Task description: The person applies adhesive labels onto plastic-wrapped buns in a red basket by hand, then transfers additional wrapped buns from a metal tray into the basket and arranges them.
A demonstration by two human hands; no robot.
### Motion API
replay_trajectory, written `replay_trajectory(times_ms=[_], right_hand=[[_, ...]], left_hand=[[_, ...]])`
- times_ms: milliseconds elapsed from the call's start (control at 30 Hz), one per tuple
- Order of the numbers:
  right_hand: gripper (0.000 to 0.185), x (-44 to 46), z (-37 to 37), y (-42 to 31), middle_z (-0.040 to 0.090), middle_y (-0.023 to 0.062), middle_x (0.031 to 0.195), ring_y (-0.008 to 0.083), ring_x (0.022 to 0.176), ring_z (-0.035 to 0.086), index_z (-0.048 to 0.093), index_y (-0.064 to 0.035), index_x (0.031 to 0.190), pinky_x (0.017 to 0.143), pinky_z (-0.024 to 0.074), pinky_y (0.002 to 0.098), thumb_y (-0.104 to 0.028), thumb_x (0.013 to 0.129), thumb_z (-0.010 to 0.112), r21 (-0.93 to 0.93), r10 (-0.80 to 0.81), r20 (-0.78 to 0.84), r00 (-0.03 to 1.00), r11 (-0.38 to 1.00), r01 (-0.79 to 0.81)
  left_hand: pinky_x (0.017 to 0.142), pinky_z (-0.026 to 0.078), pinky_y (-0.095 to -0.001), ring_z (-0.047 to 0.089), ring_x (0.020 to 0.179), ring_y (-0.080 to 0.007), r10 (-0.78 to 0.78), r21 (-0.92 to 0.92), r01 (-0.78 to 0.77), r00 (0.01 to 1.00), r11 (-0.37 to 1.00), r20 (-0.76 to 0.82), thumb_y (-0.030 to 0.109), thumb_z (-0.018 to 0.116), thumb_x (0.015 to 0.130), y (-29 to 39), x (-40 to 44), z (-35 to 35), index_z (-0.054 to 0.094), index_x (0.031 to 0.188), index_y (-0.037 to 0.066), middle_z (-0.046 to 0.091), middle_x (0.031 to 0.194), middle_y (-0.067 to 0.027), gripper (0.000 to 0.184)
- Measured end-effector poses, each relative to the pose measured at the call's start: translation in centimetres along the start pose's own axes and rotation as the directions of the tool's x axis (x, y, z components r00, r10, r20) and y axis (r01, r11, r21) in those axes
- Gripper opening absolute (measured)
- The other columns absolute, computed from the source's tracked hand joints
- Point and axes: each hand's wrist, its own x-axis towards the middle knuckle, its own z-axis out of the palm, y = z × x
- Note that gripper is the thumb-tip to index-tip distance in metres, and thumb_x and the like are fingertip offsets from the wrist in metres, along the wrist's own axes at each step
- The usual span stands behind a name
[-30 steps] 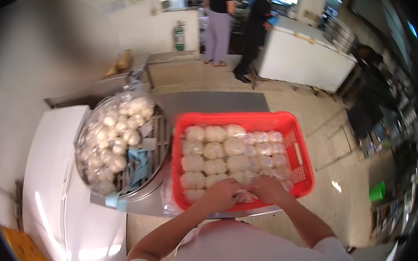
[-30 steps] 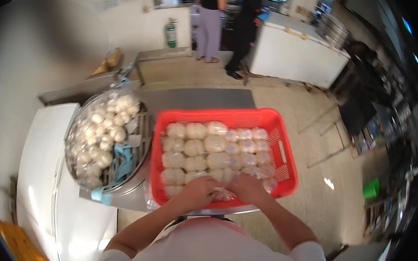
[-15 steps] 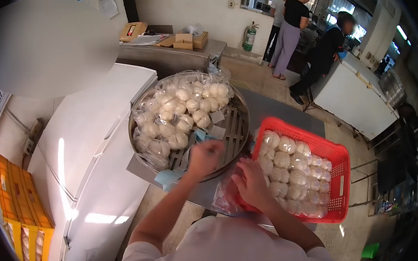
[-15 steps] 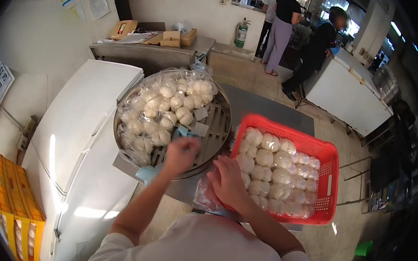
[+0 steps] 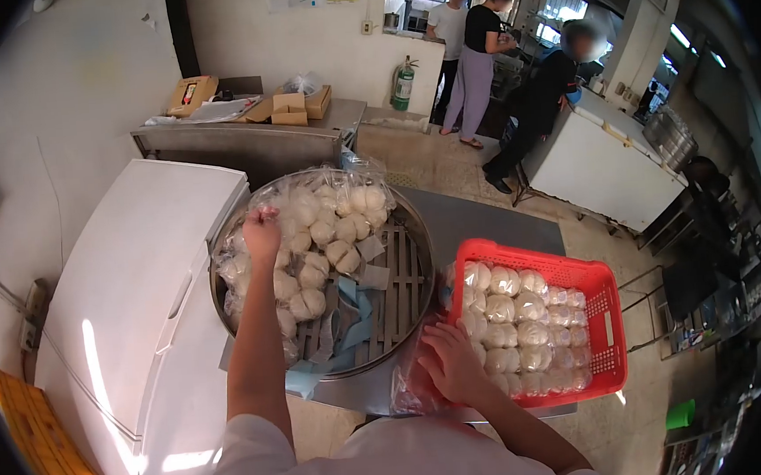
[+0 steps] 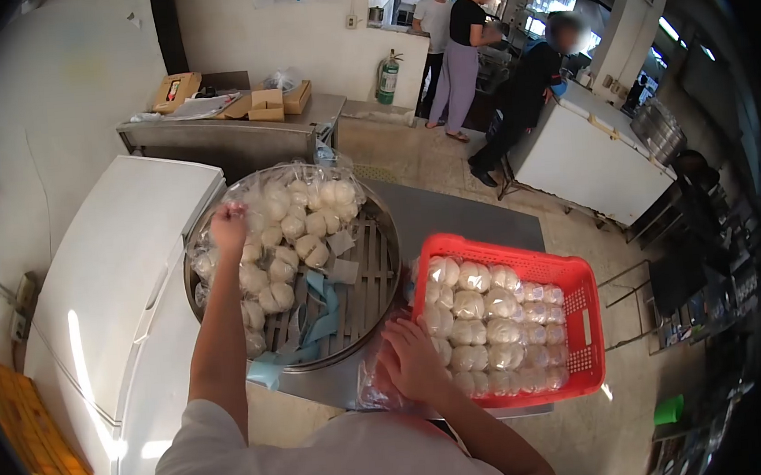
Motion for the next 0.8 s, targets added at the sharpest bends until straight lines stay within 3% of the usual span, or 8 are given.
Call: replay_trajectory(times_ms=[67,167,267,367,467,600,633,800], right_hand=[[0.046,-0.2,0.2,0.1,0.059,0.0239,0.138,0.0414,0.133,0.05,0.06,0.0018,0.128,0.119,0.0325,0.0537,-0.022,0.091,0.072,0.03,0.008,-0.016,1.0,1.0,-0.008],[0.05,1.0,-2.2,-1.9,0.061,0.024,0.133,0.04,0.128,0.055,0.06,0.0001,0.13,0.111,0.043,0.049,-0.021,0.088,0.078,0.398,0.266,-0.009,0.964,0.885,-0.241],[0.052,4.9,-5.6,-4.7,0.062,0.0217,0.125,0.0372,0.123,0.058,0.06,-0.0014,0.13,0.104,0.0488,0.041,-0.016,0.086,0.082,0.331,0.066,-0.229,0.971,0.943,0.014],[0.048,6.0,-5.1,-4.5,0.068,0.0185,0.115,0.0351,0.104,0.068,0.062,-0.0023,0.125,0.081,0.0567,0.0417,-0.023,0.086,0.083,0.345,-0.114,-0.238,0.965,0.919,0.194],[0.046,3.9,-3.7,-1.4,0.071,0.0144,0.103,0.0325,0.088,0.071,0.064,-0.003,0.124,0.073,0.0573,0.0393,-0.027,0.09,0.081,0.446,-0.091,-0.175,0.98,0.88,0.162],[0.03,1.5,-7.1,-0.8,0.07,0.0061,0.084,0.0149,0.077,0.065,0.069,0.0004,0.102,0.068,0.0535,0.0371,-0.03,0.104,0.065,0.747,0.432,-0.012,0.902,0.603,-0.279],[0.028,1.0,-7.6,-0.5,0.067,0.0002,0.083,0.0069,0.081,0.061,0.071,-0.0025,0.097,0.07,0.0516,0.0285,-0.026,0.107,0.061,0.734,0.546,-0.021,0.838,0.577,-0.358],[0.033,-1.9,-10.2,1.6,0.07,0.0011,0.09,0.0084,0.085,0.062,0.072,-0.0015,0.101,0.073,0.0526,0.0287,-0.031,0.108,0.059,0.863,0.609,-0.049,0.792,0.425,-0.273]], left_hand=[[0.084,0.055,-0.0348,0.071,0.09,-0.0247,-0.072,-0.406,0.098,0.994,0.909,0.077,-0.011,0.045,0.085,4.5,-1.4,-1.2,0.067,0.096,0.003,0.071,0.09,-0.0091,0.028],[0.085,0.054,-0.0327,0.068,0.09,-0.0196,-0.121,-0.435,0.287,0.921,0.853,0.37,-0.016,0.042,0.081,14.8,-6.6,-3.8,0.063,0.09,0.004,0.068,0.089,-0.0056,0.03],[0.096,0.05,-0.0343,0.066,0.103,-0.0222,0.287,-0.542,0.134,0.73,0.83,0.62,-0.019,0.045,0.078,19.9,-13.3,-3.4,0.064,0.091,0.003,0.068,0.104,-0.0092,0.032],[0.107,0.047,-0.0374,0.061,0.123,-0.0254,0.498,-0.577,0.016,0.487,0.816,0.718,-0.014,0.058,0.086,26.4,-19.4,-2.1,0.069,0.101,0.002,0.064,0.129,-0.0119,0.025],[0.105,0.048,-0.0361,0.061,0.124,-0.0251,0.378,-0.541,0.231,0.5,0.809,0.779,-0.011,0.06,0.091,26.1,-23.4,0.2,0.071,0.104,0.002,0.061,0.135,-0.0113,0.022],[0.107,0.048,-0.035,0.061,0.123,-0.0223,0.17,-0.349,0.434,0.399,0.831,0.901,0.002,0.083,0.079,27.1,-27.3,0.5,0.059,0.135,0.003,0.063,0.13,-0.0132,0.061],[0.103,0.05,-0.0351,0.061,0.119,-0.0192,0.129,-0.29,0.387,0.392,0.875,0.911,0.018,0.098,0.07,27.2,-28.9,1.1,0.049,0.143,0.003,0.065,0.125,-0.0101,0.089],[0.096,0.053,-0.035,0.063,0.111,-0.0157,0.021,-0.112,0.229,0.365,0.967,0.931,0.024,0.101,0.065,29.2,-32.4,5.3,0.055,0.136,0.003,0.066,0.121,-0.0075,0.087]])
